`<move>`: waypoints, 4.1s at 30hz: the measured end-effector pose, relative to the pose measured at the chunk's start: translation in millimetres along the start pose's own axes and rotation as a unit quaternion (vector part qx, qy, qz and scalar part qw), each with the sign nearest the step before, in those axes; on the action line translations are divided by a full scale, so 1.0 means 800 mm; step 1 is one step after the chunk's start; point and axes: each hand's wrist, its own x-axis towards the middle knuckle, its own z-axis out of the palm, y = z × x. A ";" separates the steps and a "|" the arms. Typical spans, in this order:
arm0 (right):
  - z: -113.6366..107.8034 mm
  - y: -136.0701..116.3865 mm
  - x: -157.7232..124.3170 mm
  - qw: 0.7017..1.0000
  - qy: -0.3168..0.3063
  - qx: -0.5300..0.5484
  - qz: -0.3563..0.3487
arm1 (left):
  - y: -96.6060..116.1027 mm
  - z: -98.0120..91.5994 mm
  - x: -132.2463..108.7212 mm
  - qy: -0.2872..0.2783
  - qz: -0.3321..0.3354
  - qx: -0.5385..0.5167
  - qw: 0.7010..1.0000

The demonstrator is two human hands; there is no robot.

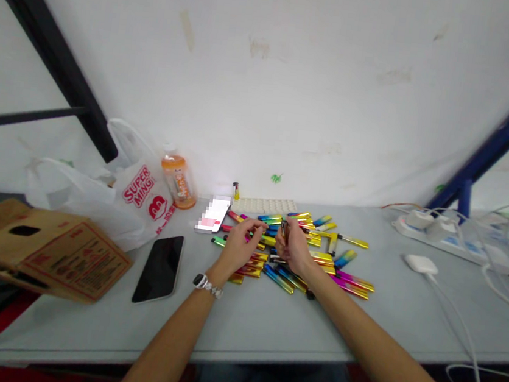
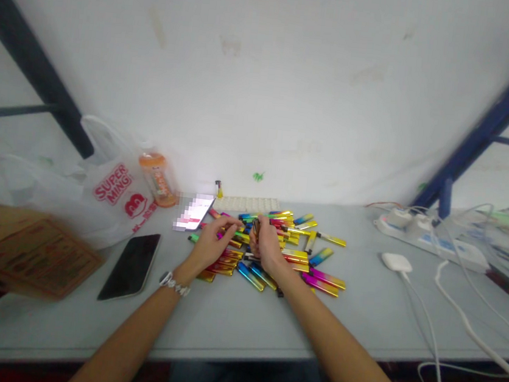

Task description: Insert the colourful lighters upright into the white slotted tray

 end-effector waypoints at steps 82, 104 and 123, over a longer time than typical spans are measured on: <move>0.025 -0.039 0.198 0.860 0.037 -0.367 -0.352 | -0.024 -0.008 0.002 0.076 -0.081 0.051 0.993; 0.057 -0.043 0.190 0.653 0.027 -0.717 -0.243 | -0.037 -0.023 0.001 0.152 -0.141 -0.013 0.978; 0.001 -0.015 0.027 0.711 -0.098 -0.647 -0.259 | -0.043 -0.040 0.010 0.123 -0.101 0.091 0.983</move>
